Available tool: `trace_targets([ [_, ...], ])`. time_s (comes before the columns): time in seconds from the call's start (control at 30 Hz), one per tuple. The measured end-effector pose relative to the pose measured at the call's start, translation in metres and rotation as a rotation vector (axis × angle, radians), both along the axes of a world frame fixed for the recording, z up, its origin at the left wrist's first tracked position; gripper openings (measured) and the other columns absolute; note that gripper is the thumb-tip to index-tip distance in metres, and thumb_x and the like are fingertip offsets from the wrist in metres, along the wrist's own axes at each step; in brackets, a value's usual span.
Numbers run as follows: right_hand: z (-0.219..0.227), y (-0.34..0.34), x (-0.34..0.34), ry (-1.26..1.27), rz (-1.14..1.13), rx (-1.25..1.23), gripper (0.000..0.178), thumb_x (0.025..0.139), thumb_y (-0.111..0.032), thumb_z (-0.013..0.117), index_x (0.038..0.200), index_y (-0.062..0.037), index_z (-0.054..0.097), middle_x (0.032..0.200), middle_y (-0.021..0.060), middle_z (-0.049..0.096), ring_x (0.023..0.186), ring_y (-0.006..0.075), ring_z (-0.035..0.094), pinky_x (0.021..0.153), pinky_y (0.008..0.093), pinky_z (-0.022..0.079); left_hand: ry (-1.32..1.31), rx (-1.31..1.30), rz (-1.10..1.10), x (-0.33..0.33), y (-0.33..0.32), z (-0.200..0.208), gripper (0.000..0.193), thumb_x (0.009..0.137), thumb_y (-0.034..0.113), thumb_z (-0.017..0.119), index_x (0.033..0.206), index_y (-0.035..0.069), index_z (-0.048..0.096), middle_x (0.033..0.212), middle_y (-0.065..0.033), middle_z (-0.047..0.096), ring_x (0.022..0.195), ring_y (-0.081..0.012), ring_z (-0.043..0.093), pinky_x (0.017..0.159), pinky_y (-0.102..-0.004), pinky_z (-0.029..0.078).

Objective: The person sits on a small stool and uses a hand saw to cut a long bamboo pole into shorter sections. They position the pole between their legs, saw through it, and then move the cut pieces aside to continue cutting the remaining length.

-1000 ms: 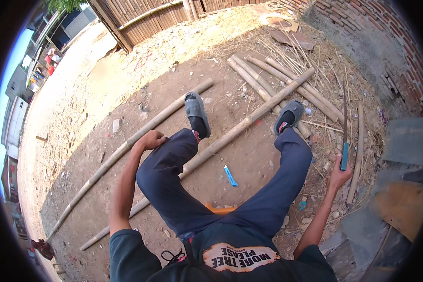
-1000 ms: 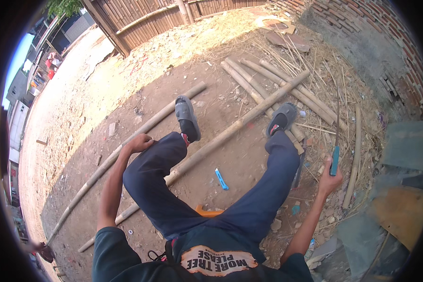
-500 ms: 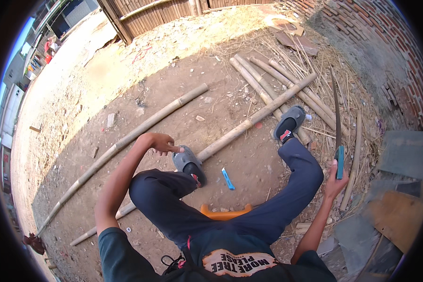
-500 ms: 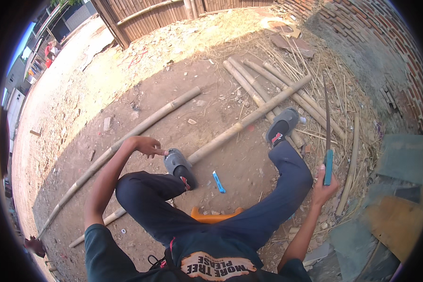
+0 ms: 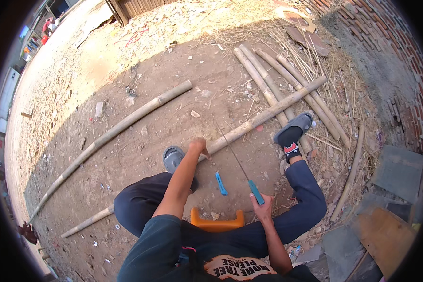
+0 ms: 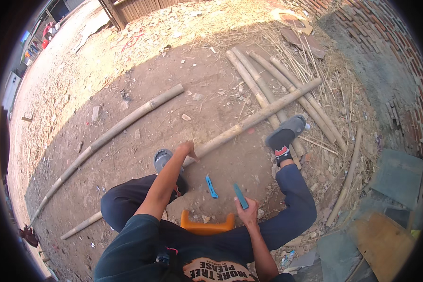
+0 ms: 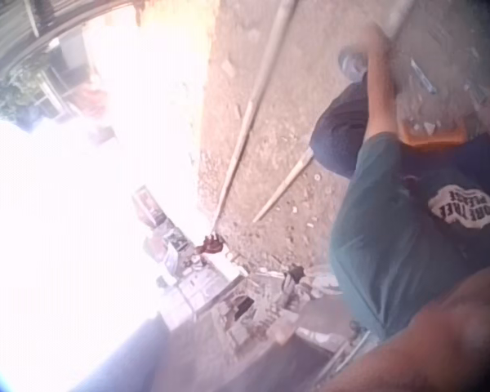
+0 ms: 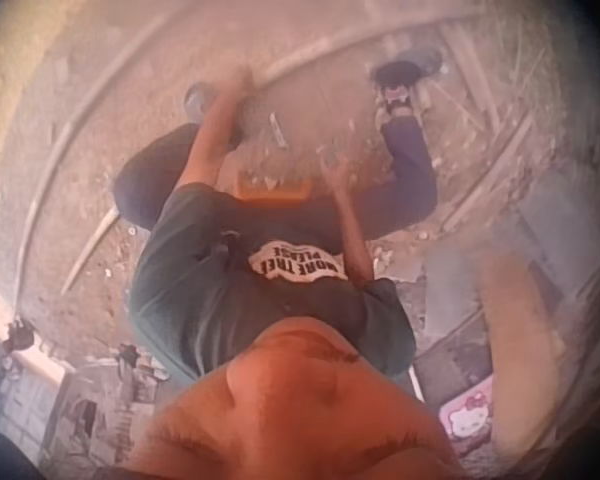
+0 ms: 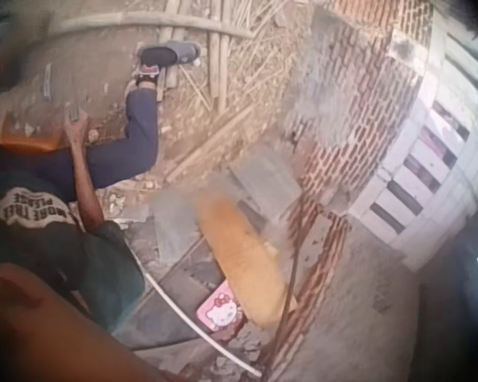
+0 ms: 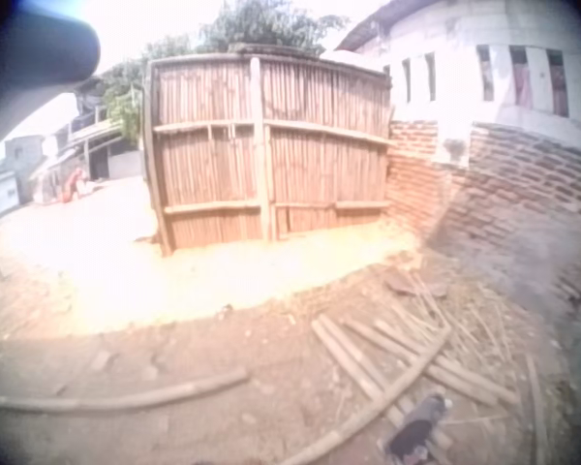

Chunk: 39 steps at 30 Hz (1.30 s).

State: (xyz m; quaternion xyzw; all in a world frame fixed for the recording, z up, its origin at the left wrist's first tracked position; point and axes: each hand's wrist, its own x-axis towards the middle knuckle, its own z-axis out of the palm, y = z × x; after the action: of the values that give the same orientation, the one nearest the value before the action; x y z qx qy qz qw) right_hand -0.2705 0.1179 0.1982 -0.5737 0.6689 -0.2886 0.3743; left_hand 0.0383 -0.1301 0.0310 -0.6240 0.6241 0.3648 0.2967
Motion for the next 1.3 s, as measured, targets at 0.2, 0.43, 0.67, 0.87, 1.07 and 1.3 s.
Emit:
trace_targets([
  [0.2,-0.014,-0.006,0.005,0.004,0.027,0.148,0.032,0.091,-0.021,0.07,0.072,0.0034,0.061,0.052,0.0104,0.045,0.049,0.0145,0.045,0.05,0.0368,0.039,-0.028,-0.489,0.283,-0.02,0.063,-0.102,0.107,0.057,0.036,0.097,0.143,0.004,0.041,0.135,-0.0163,0.052,0.134,-0.032,0.048,0.107,-0.0448,0.049],
  [0.43,-0.023,0.009,-0.024,0.019,0.038,0.207,0.038,0.087,-0.019,0.072,0.06,0.0001,0.052,0.049,0.0033,0.043,0.047,0.0108,0.044,0.048,0.0355,0.037,0.062,-0.561,0.386,-0.033,0.055,-0.096,0.07,0.066,0.014,0.086,0.126,0.004,0.053,0.126,-0.0162,0.056,0.121,-0.0327,0.059,0.096,-0.0389,0.057],
  [0.67,-0.064,-0.024,-0.002,-0.015,0.111,0.16,0.033,0.08,-0.014,0.071,0.058,-0.0008,0.05,0.049,0.0061,0.047,0.046,0.0128,0.049,0.048,0.0351,0.038,0.076,-0.573,0.4,-0.019,0.059,-0.088,0.059,0.065,0.011,0.083,0.117,0.005,0.058,0.121,-0.0162,0.062,0.115,-0.0341,0.063,0.091,-0.0414,0.059],
  [0.87,-0.037,0.016,-0.023,0.014,0.12,0.17,0.032,0.077,-0.013,0.072,0.057,-0.0014,0.05,0.049,0.0064,0.047,0.046,0.0129,0.047,0.048,0.0358,0.037,0.094,-0.574,0.42,-0.029,0.057,-0.077,0.06,0.062,0.012,0.085,0.115,0.006,0.059,0.119,-0.0158,0.063,0.114,-0.033,0.064,0.091,-0.0425,0.059],
  [1.07,-0.099,-0.041,0.007,-0.055,0.075,0.157,0.033,0.077,-0.012,0.073,0.057,-0.0014,0.049,0.05,0.005,0.046,0.047,0.0117,0.046,0.048,0.0348,0.036,0.124,-0.551,0.4,-0.025,0.049,-0.072,0.059,0.062,0.012,0.086,0.114,0.007,0.061,0.119,-0.0142,0.065,0.115,-0.0326,0.064,0.093,-0.0433,0.058],
  [1.3,-0.045,0.01,-0.048,0.059,0.101,0.208,0.03,0.077,-0.012,0.072,0.058,-0.0005,0.051,0.051,0.0045,0.048,0.048,0.0101,0.048,0.048,0.034,0.037,0.102,-0.522,0.389,-0.026,0.051,-0.07,0.056,0.064,0.012,0.085,0.115,0.008,0.062,0.119,-0.0135,0.066,0.116,-0.0327,0.065,0.093,-0.0434,0.058],
])
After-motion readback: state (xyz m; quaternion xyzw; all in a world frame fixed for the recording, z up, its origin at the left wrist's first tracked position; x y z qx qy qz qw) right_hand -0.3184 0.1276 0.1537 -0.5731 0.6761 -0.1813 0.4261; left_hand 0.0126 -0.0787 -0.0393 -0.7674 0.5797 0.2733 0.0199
